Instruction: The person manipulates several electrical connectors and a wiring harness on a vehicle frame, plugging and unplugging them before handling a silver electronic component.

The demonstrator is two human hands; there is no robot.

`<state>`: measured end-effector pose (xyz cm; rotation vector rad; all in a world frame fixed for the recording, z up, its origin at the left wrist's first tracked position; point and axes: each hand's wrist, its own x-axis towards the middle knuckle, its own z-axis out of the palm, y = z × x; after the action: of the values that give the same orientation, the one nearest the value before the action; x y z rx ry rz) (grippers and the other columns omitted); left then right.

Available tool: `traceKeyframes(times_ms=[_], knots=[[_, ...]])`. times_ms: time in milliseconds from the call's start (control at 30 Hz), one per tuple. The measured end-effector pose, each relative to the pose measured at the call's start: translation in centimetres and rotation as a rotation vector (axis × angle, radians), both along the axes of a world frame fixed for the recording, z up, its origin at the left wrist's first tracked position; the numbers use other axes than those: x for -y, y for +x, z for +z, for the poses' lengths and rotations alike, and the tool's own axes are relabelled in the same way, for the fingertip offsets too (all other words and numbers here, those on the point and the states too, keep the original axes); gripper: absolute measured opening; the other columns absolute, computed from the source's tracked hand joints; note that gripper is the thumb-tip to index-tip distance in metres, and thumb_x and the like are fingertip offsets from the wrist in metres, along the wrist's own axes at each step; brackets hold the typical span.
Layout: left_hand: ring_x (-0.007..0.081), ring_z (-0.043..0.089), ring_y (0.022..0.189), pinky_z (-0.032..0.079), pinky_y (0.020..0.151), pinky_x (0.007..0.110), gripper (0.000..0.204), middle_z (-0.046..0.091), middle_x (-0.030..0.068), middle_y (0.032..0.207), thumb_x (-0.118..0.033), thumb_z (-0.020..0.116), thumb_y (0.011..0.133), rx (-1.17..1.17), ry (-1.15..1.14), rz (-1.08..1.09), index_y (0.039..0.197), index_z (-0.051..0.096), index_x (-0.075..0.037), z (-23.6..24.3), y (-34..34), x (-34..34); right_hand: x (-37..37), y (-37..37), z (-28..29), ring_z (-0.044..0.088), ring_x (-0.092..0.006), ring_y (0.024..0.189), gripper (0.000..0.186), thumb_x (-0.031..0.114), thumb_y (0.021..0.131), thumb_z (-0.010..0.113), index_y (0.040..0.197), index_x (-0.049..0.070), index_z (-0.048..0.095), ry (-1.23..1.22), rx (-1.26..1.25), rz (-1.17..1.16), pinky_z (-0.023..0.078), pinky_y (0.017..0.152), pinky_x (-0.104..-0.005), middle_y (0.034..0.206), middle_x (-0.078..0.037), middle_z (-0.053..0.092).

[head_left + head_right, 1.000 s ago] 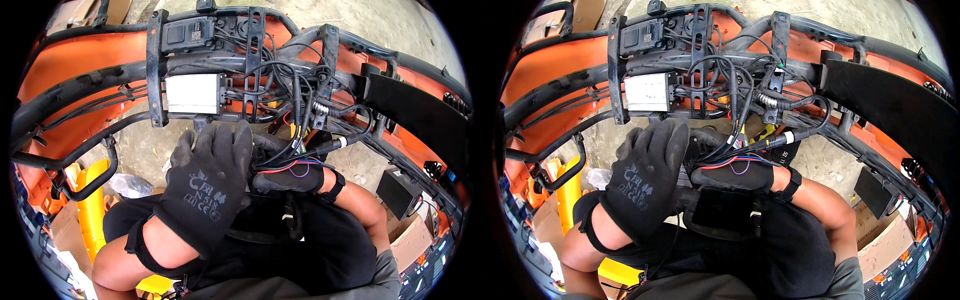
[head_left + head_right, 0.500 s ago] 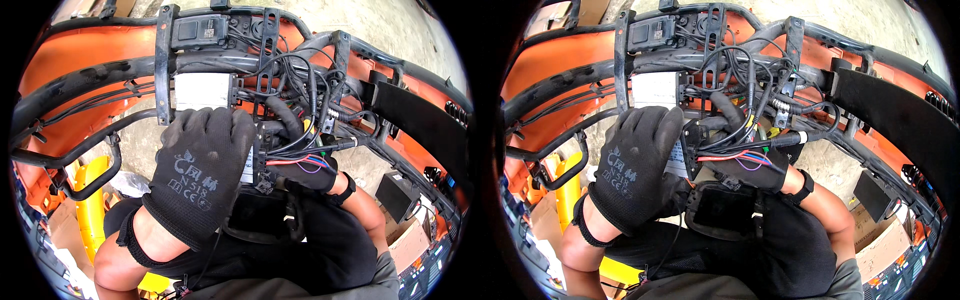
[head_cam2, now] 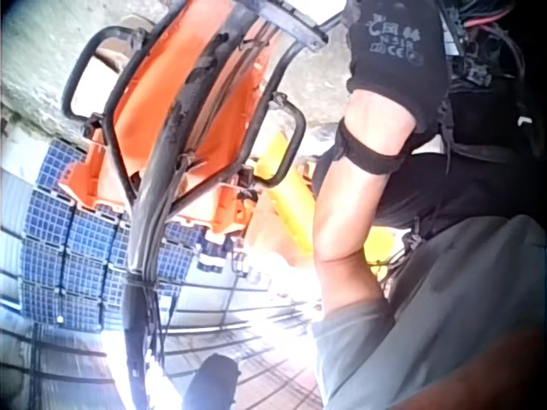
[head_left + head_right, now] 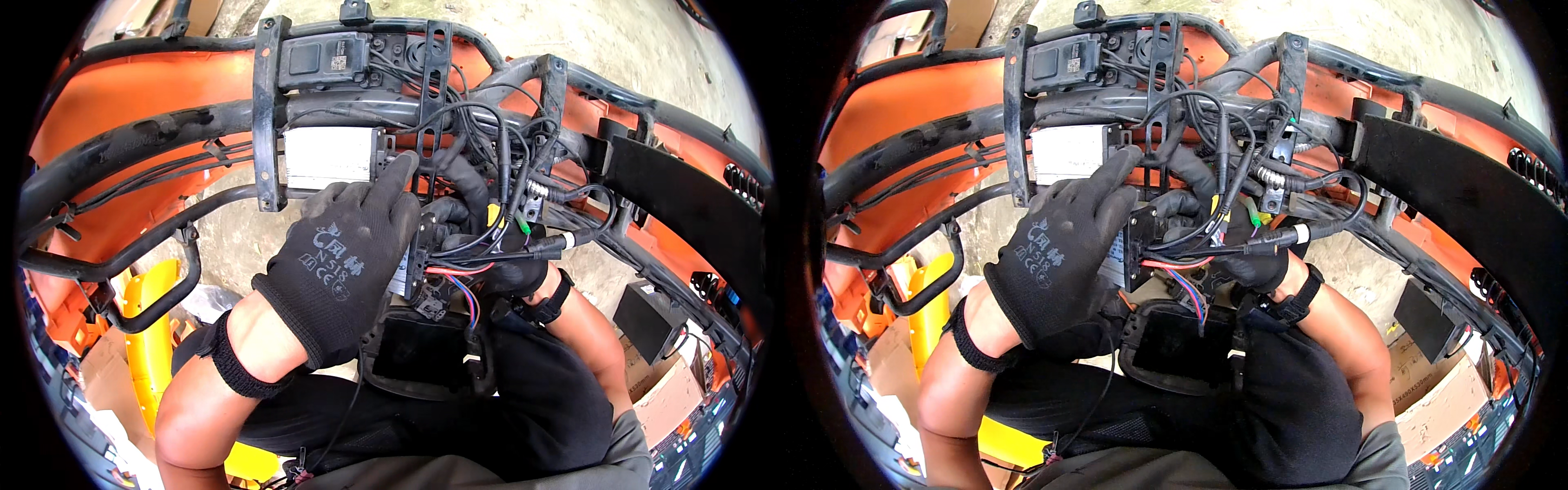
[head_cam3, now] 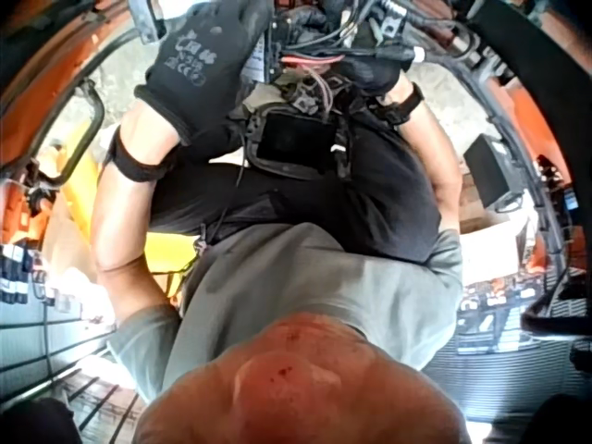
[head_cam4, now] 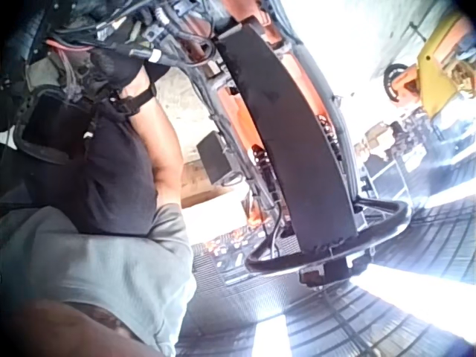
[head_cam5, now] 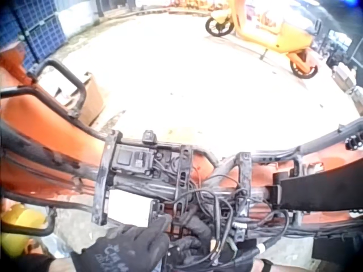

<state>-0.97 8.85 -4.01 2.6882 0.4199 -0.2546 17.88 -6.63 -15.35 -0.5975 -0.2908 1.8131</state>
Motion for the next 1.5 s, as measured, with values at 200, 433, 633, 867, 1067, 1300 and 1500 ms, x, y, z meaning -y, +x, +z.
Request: traceKeyframes(times_ms=[200, 433, 633, 867, 1067, 1300, 1500], knots=[[0.0434, 0.054, 0.129, 0.044, 0.107, 0.050, 0.078, 0.039, 0.0297, 0.156, -0.008, 0.077, 0.063, -0.108, -0.087, -0.012, 0.135, 0.050, 0.007, 0.2, -0.1, -0.1, 0.3, 0.1, 0.0, 0.066, -0.0211, 0.112, 0.096, -0.001, 0.093, 0.071, 0.166, 0.016, 0.012, -0.013, 0.048, 0.058, 0.059, 0.093, -0.0315, 0.134, -0.014, 0.061], [0.0339, 0.063, 0.116, 0.049, 0.100, 0.046, 0.045, 0.047, 0.0261, 0.150, -0.006, 0.063, 0.080, -0.048, 0.016, -0.038, 0.123, 0.059, 0.006, -0.2, -0.2, 0.2, 0.5, 0.1, -0.3, 0.066, -0.0186, 0.109, 0.094, 0.002, 0.094, 0.071, 0.166, 0.015, 0.013, -0.014, 0.099, 0.096, 0.058, 0.091, -0.0303, 0.131, -0.012, 0.062], [0.0324, 0.063, 0.116, 0.049, 0.100, 0.046, 0.041, 0.050, 0.0232, 0.148, -0.007, 0.062, 0.083, -0.042, 0.042, -0.040, 0.122, 0.060, 0.005, 0.1, 0.1, 0.2, 0.6, 0.2, -0.2, 0.066, -0.0165, 0.105, 0.092, 0.005, 0.094, 0.071, 0.166, 0.014, 0.014, -0.011, 0.161, 0.120, 0.057, 0.090, -0.0293, 0.129, -0.010, 0.062], [0.0354, 0.055, 0.127, 0.042, 0.109, 0.049, 0.053, 0.048, 0.0231, 0.150, -0.006, 0.062, 0.083, -0.083, 0.136, -0.040, 0.134, 0.055, 0.006, 0.3, 0.2, 0.4, 0.4, -0.1, -0.3, 0.066, -0.0140, 0.102, 0.090, 0.008, 0.095, 0.071, 0.166, 0.013, 0.015, 0.011, 0.245, 0.165, 0.056, 0.089, -0.0282, 0.126, -0.009, 0.063], [0.0305, 0.062, 0.114, 0.050, 0.098, 0.045, 0.041, 0.055, 0.0200, 0.143, -0.011, 0.062, 0.088, -0.066, 0.245, -0.064, 0.126, 0.062, 0.004, -0.1, -0.2, 1.4, 0.2, -0.4, -0.7, 0.066, -0.0119, 0.098, 0.089, 0.011, 0.096, 0.071, 0.166, 0.012, 0.017, 0.039, 0.301, 0.199, 0.055, 0.088, -0.0272, 0.124, -0.007, 0.064], [0.0400, 0.052, 0.133, 0.038, 0.112, 0.052, 0.064, 0.045, 0.0276, 0.152, -0.011, 0.064, 0.079, -0.186, 0.049, -0.040, 0.138, 0.051, 0.009, 0.8, -0.3, 1.5, 0.6, -0.7, -1.1, 0.068, -0.0138, 0.105, 0.091, 0.007, 0.095, 0.072, 0.166, 0.013, 0.015, -0.065, 0.161, 0.148, 0.058, 0.087, -0.0259, 0.127, -0.008, 0.065], [0.0384, 0.052, 0.133, 0.038, 0.112, 0.052, 0.062, 0.045, 0.0279, 0.152, -0.011, 0.063, 0.079, -0.224, 0.003, -0.047, 0.137, 0.053, 0.009, 1.1, 0.1, 1.1, 0.6, -0.5, -0.8, 0.069, -0.0166, 0.110, 0.097, 0.017, 0.093, 0.076, 0.167, 0.014, 0.012, -0.091, 0.115, 0.128, 0.059, 0.091, -0.0276, 0.128, -0.010, 0.065]])
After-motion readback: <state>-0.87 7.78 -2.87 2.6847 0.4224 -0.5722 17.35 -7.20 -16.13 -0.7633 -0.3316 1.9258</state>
